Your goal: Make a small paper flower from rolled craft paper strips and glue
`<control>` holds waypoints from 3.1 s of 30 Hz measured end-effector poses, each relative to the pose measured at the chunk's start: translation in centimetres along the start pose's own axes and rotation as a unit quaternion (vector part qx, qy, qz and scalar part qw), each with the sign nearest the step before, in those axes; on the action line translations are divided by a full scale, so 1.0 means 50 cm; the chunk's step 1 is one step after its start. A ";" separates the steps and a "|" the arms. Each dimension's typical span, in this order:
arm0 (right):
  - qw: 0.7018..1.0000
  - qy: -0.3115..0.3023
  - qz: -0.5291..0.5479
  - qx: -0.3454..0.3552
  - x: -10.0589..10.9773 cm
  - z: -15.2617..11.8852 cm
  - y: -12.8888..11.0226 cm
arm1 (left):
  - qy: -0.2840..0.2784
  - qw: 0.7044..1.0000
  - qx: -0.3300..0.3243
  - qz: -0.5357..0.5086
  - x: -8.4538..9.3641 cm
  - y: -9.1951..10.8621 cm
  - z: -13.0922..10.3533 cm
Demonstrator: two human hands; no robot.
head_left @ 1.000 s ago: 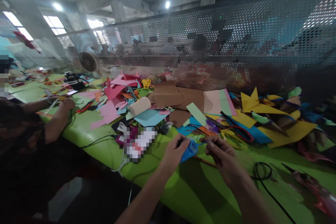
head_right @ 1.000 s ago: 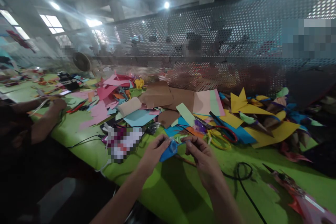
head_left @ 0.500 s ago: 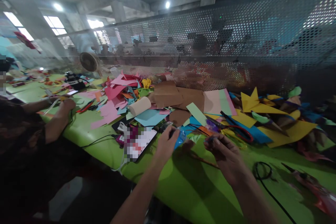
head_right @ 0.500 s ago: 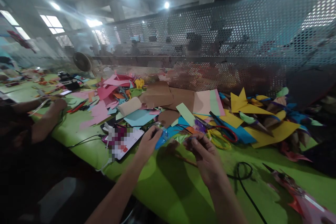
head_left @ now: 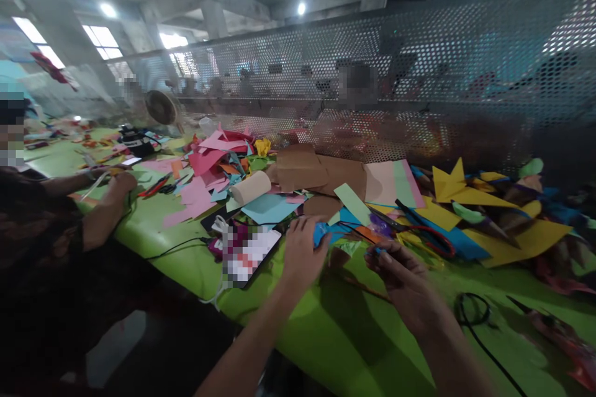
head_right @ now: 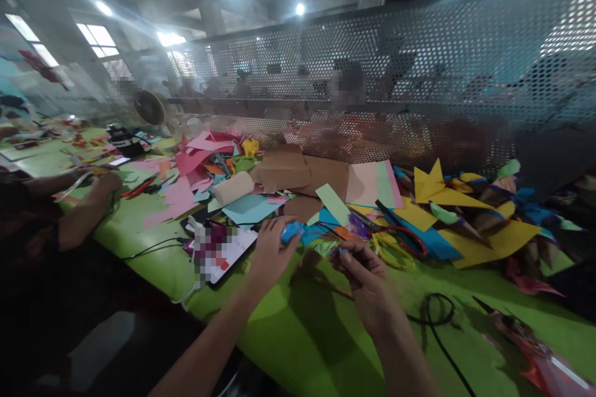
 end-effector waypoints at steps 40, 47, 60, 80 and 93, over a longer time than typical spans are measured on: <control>0.907 -0.023 -0.379 0.182 -0.030 -0.015 -0.047 | -0.225 0.860 0.134 -0.439 -0.149 0.011 -0.055; 0.905 -0.020 -0.403 0.131 -0.035 -0.022 -0.031 | -0.182 0.866 0.158 -0.438 -0.142 -0.004 -0.053; 0.936 0.019 -0.339 0.089 0.002 -0.027 -0.026 | -0.148 0.824 0.222 -0.500 -0.115 -0.021 -0.050; 0.925 0.001 -0.368 0.093 -0.005 -0.029 -0.025 | -0.154 0.819 0.169 -0.526 -0.106 0.001 -0.048; 0.923 0.015 -0.375 0.090 -0.003 -0.030 -0.029 | -0.149 0.829 0.209 -0.496 -0.116 -0.016 -0.047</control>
Point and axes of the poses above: each hand's wrist, its own z-axis towards the middle knuckle, its own x-axis out of the back of the hand, y = z × x, the point moved 8 cm from there along z, towards the middle knuckle, and after that the axes turned 4 degrees about -y, right-handed, at the moved point
